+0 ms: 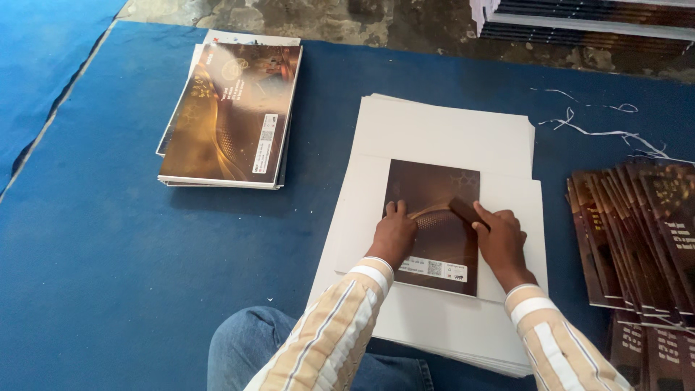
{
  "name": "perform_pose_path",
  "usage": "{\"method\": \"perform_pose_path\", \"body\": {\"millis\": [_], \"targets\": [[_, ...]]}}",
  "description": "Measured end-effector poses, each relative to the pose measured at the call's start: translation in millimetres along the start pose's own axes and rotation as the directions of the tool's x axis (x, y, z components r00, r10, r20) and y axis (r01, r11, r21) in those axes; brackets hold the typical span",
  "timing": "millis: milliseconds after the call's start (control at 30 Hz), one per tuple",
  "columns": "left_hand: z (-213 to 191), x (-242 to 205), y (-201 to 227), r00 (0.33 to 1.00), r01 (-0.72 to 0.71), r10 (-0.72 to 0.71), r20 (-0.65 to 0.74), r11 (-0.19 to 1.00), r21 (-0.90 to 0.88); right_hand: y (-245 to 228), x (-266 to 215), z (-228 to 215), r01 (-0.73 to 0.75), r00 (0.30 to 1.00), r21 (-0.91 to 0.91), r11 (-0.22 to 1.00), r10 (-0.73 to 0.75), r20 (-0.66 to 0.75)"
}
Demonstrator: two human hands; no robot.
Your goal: The person sits on the floor and wraps individual books with white paper covers. They place a book on a sheet, fold the cover over, and use a small rectangular tool to smooth the edges. The wrapped books are stacked to the left.
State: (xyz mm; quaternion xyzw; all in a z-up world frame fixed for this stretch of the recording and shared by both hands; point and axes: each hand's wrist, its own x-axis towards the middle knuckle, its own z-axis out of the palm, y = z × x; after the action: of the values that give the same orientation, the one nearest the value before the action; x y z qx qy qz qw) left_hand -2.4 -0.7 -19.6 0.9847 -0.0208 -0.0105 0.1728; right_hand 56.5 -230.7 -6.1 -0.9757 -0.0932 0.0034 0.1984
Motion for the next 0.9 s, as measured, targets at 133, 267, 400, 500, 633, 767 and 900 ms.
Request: {"method": "perform_pose_path", "body": {"millis": [133,267,400,500,633,767,900], "targets": [[-2.1,0.3,2.8,1.0,0.007,-0.007,0.003,1.0,0.007,0.8,-19.6,1.3,0.026,1.0,0.004,1.0,-0.026,0.005],[0.7,1.0,2.0,1.0,-0.011,0.011,0.001,0.999,0.05,0.2,-41.5,0.2,0.059,0.998,0.017,0.998,-0.059,0.017],[2.5,3.8,5.2,1.0,0.003,-0.004,0.004,0.996,0.092,-1.3,-62.5,-6.4,0.103,0.994,0.022,0.994,-0.104,0.036],[3.6,5.6,6.0,1.0,0.019,-0.021,0.016,0.995,0.097,-5.8,-76.1,-13.2,0.106,0.992,0.017,0.994,-0.107,0.067],[6.6,6.7,5.2,1.0,0.01,-0.007,-0.024,0.989,0.15,-13.8,-102.2,-21.6,0.086,0.986,0.049,0.995,-0.092,0.139],[4.2,6.5,5.3,0.999,0.01,-0.016,0.049,0.993,0.119,-12.5,-119.4,-26.5,0.061,0.981,0.087,0.994,-0.076,0.177],[6.3,4.5,4.4,1.0,0.005,-0.007,0.018,0.995,0.103,-8.0,-136.8,-24.9,0.119,0.979,0.108,0.987,-0.134,0.152]]}}
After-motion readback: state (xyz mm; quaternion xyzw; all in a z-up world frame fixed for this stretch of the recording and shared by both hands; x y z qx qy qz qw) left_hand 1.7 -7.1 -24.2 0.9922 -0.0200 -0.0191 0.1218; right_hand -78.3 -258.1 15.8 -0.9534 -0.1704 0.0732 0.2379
